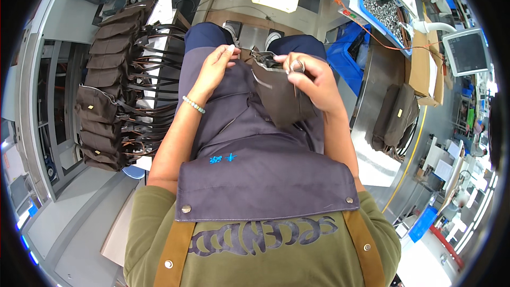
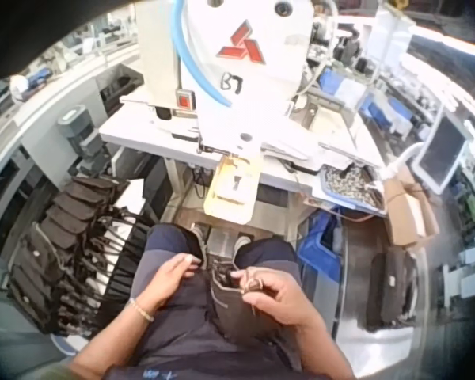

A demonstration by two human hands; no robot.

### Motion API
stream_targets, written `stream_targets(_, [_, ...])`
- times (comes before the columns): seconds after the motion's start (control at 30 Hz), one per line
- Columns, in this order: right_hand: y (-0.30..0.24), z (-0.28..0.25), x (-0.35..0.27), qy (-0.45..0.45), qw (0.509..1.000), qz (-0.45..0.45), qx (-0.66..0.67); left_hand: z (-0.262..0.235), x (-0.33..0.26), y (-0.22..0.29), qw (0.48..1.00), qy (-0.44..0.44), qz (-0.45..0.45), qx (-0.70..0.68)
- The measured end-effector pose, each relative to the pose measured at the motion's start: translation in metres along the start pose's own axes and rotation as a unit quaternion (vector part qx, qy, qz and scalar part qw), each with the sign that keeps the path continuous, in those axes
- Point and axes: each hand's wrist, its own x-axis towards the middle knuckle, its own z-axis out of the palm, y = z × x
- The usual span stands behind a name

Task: Attaching a metal closure/buckle to a small leather bag using a specialized press machine.

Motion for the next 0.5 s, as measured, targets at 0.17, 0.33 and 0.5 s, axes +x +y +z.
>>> stream_targets(0.17, [-0.052,0.002,-0.008,-0.189,0.977,-0.101,-0.004,0.012,0.017,-0.022,0.978,-0.046,-0.138,-0.151])
stream_targets(0.33, [-0.077,-0.007,-0.011,-0.195,0.96,-0.19,0.067,0.031,0.01,-0.012,0.909,-0.17,-0.128,-0.359])
stream_targets(0.5, [-0.083,-0.048,-0.025,-0.132,0.978,-0.141,-0.076,0.027,-0.025,0.036,0.955,-0.132,0.053,-0.262])
